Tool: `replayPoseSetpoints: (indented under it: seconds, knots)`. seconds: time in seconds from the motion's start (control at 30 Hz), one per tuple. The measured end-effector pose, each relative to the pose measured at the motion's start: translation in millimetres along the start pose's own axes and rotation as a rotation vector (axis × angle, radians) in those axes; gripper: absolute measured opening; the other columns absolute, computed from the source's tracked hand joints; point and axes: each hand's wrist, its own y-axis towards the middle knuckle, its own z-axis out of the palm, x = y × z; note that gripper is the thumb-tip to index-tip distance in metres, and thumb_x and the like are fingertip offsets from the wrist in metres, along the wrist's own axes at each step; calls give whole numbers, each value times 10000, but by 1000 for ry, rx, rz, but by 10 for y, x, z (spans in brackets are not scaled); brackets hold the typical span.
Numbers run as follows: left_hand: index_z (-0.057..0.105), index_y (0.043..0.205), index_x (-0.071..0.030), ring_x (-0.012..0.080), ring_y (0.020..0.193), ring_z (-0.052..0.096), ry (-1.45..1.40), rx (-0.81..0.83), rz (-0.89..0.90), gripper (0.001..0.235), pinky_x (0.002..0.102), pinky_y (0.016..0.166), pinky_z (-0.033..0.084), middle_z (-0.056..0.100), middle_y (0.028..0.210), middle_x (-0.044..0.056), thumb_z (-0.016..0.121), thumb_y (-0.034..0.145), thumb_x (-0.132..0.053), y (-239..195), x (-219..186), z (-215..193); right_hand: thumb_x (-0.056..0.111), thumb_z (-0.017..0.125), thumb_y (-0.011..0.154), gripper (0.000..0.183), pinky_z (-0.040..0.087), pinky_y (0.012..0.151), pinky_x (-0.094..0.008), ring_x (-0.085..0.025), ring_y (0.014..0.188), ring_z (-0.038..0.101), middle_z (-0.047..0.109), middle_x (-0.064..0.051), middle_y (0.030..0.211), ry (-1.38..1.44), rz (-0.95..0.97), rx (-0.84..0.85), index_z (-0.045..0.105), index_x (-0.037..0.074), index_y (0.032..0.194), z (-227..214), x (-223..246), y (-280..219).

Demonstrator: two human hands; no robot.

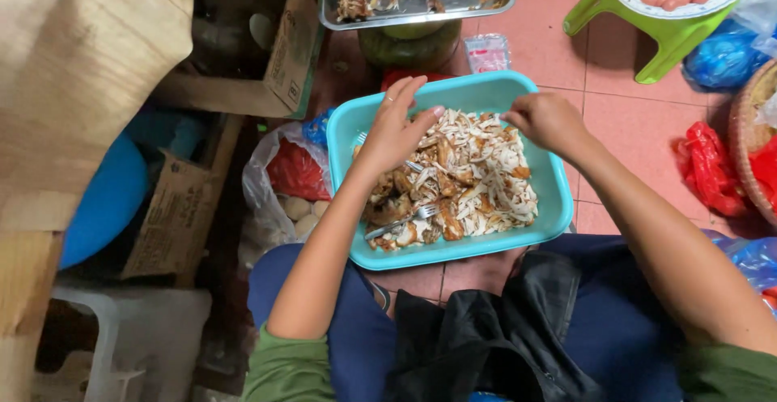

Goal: Shredding cooked chicken by hand and using a fork into a plastic tub.

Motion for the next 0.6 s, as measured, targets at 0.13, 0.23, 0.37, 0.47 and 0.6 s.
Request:
replayPoseSetpoints:
  seconds: [0.13,0.23,0.37,0.47,0.6]
  knots:
    - [497,1476,-41,530,1297,532,-9,-48,-19,617,581,991,542,366,1528,307,682,1002,-389,-78,-103,-130,534,598,981,398,600,751,-488,-352,896,751,762,-97,891,-155,33,198,759,173,937,1196,-53,130]
    - [506,1457,-4,560,1277,523,10,-57,-29,600,602,984,533,354,1507,334,687,999,-348,-128,-50,-101,330,691,902,250,624,729,-534,-307,960,744,681,-30,1156,-318,-80,362,720,210,1119,1823,3,-10]
    - [484,1469,-24,546,1293,518,51,-22,-5,632,613,1025,513,330,1529,319,673,1001,-404,-190,20,-88,277,681,876,318,607,655,-463,-303,976,697,584,-52,1128,-537,-305,115,662,122,1153,2310,-52,-106]
    - [493,1462,-18,536,1295,523,27,-36,-15,630,588,1029,519,338,1530,318,672,1000,-408,-193,41,-121,359,647,910,368,604,663,-489,-330,947,702,557,-72,1128,-452,-263,142,629,91,1161,2239,95,-117]
    - [509,1440,6,548,1268,531,14,-78,-13,609,559,994,551,361,1508,345,692,981,-349,-184,11,-168,693,511,945,587,598,805,-535,-336,975,743,592,-56,1140,-228,-114,358,589,157,1174,1981,524,-75]
